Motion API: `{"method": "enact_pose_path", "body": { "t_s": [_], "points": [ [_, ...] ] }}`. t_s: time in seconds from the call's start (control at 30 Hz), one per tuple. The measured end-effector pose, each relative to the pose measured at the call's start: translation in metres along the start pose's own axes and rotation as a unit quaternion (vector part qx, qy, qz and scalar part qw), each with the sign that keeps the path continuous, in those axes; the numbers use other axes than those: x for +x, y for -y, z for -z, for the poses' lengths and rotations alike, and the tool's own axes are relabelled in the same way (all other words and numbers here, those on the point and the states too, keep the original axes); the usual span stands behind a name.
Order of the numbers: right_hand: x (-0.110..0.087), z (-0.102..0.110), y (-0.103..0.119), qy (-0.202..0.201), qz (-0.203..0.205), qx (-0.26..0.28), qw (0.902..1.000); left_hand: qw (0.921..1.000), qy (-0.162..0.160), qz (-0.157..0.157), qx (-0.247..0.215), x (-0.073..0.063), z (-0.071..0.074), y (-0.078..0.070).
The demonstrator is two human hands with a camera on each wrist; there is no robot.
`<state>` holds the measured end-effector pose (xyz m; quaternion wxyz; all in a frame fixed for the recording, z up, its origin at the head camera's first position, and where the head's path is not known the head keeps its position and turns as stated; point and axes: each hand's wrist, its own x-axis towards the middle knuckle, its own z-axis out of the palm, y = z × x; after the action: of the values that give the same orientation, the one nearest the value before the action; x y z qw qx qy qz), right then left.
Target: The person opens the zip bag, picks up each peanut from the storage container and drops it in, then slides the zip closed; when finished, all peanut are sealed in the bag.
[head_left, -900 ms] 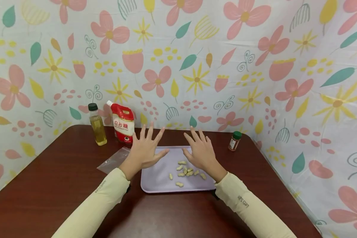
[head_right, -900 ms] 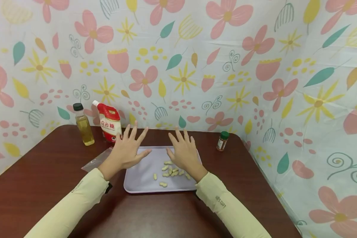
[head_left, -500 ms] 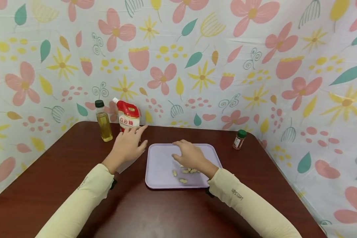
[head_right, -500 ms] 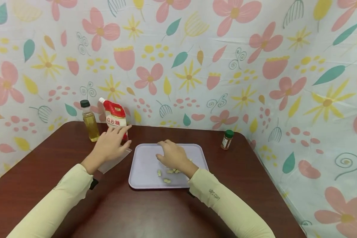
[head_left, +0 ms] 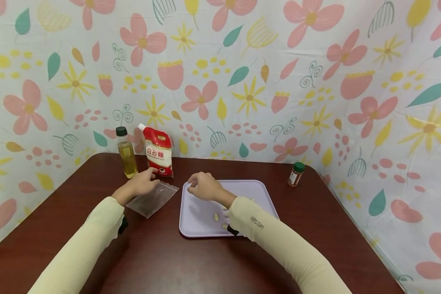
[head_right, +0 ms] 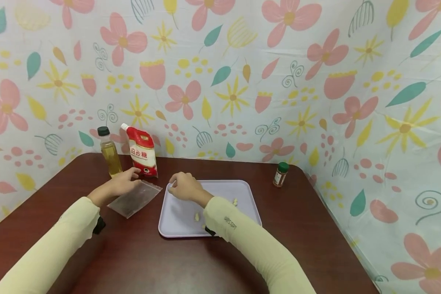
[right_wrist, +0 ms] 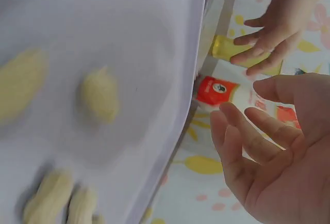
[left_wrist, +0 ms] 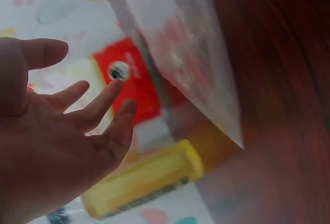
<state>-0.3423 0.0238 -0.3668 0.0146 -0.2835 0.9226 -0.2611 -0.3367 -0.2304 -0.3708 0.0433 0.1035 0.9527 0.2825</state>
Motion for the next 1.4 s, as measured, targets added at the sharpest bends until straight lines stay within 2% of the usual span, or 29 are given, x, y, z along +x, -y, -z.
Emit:
{"method": "enact_pose_path", "body": {
  "t_s": [0.23,0.4,0.53,0.7,0.87,1.0,1.13,1.23,1.4],
  "points": [
    [0.021,-0.018,0.015,0.039,-0.012,0.068,0.9969,0.9974,0.054,0.025,-0.041,0.011,0.004,0.020],
    [0.028,-0.028,0.021,0.064,-0.060,0.116,0.9894,0.9945,0.079,0.025,-0.064,0.016,0.005,0.026],
    [0.033,-0.034,0.025,0.063,-0.097,0.147,0.9824,0.9936,0.086,0.021,-0.070,0.018,0.005,0.028],
    [0.039,-0.042,0.029,0.057,-0.128,0.167,0.9759,0.9929,0.072,0.026,-0.090,0.020,0.005,0.029],
    [0.043,-0.047,0.030,0.049,-0.159,0.224,0.9604,0.9885,0.064,0.052,-0.127,0.022,0.004,0.030],
    [0.044,-0.052,0.028,0.033,-0.181,0.279,0.9424,0.9799,0.069,0.083,-0.168,0.024,0.003,0.035],
    [0.043,-0.057,0.027,0.004,-0.206,0.324,0.9233,0.9749,0.059,0.107,-0.186,0.021,0.003,0.038],
    [0.043,-0.060,0.025,-0.009,-0.217,0.346,0.9127,0.9700,0.056,0.120,-0.204,0.019,0.002,0.039],
    [0.042,-0.059,0.022,-0.009,-0.211,0.352,0.9119,0.9629,0.064,0.120,-0.233,0.016,0.001,0.042]
  ]
}}
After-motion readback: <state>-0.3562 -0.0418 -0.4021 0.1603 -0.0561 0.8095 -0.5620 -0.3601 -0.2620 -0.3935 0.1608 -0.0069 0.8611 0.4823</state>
